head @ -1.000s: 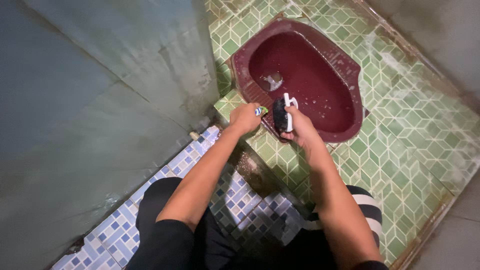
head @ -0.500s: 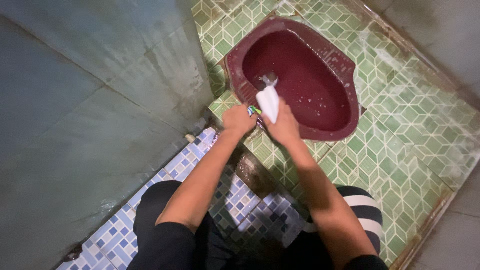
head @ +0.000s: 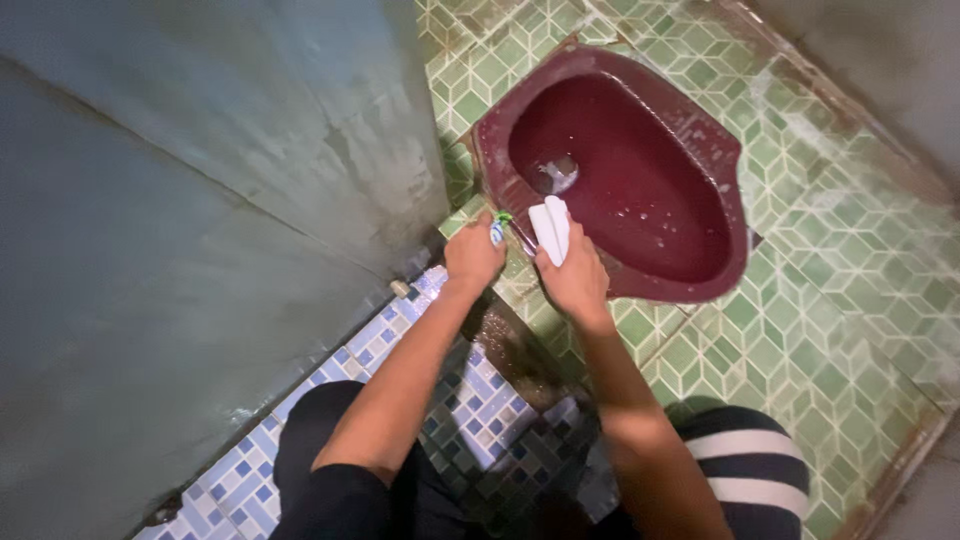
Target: The person cleans a squat toilet by pouring water from a pink pitcher, applying cleaning solution from a green packet, and scrubbing the toilet surface and surrounding floor tiles with a white cloth.
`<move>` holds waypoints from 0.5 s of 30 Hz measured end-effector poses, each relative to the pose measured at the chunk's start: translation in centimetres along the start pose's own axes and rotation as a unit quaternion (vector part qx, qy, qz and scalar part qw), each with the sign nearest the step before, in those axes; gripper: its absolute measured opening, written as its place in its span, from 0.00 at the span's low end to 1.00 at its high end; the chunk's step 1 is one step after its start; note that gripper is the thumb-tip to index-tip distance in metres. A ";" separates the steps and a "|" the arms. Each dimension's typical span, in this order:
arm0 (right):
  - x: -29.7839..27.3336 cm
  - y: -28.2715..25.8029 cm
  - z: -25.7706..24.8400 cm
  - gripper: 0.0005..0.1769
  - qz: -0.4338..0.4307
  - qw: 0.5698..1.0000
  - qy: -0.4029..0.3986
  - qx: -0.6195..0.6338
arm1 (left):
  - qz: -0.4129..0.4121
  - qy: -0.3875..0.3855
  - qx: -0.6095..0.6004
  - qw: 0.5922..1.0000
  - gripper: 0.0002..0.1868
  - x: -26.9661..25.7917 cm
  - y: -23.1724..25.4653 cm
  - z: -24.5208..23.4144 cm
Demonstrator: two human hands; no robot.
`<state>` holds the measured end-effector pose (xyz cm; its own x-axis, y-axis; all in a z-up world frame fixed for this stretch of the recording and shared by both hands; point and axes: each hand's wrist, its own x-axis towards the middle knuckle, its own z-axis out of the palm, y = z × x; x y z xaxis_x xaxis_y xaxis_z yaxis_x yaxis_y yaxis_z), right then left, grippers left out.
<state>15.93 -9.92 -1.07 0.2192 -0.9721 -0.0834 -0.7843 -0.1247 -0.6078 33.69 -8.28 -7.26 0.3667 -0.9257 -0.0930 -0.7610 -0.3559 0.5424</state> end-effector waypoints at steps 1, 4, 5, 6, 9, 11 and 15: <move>0.0 -0.5 0.6 0.42 -0.002 0.999 0.035 -0.008 | 0.006 -0.003 -0.014 1.000 0.27 0.1 -0.1 0.2; 3.8 -2.6 1.5 0.41 -0.005 0.998 0.056 -0.033 | -0.010 0.007 -0.038 0.999 0.27 1.2 -0.4 -0.3; 4.2 -2.9 1.6 0.39 -0.001 0.998 0.031 -0.054 | -0.039 0.010 -0.052 0.998 0.29 0.5 -0.5 -0.2; 3.0 -2.8 1.7 0.39 0.005 0.998 0.029 -0.056 | -0.040 0.004 -0.053 0.998 0.29 -0.3 -0.5 -0.2; -1.0 -2.4 0.3 0.42 -0.020 0.999 0.040 0.018 | -0.079 0.000 -0.069 0.995 0.25 -0.1 0.8 -1.1; -4.2 -1.1 -1.2 0.37 0.048 0.992 0.025 0.111 | -0.076 0.061 -0.092 0.991 0.27 -0.4 1.3 -1.3; -3.8 1.2 -4.0 0.33 0.184 0.976 0.054 0.107 | 0.029 0.157 -0.153 0.975 0.23 -0.2 2.0 -1.3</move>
<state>11.84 -7.17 1.65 -0.1249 -0.9601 -0.2503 -0.6564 0.2692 -0.7048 32.83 -8.64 -5.06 0.5104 -0.8409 0.1799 -0.6075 -0.2045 0.7676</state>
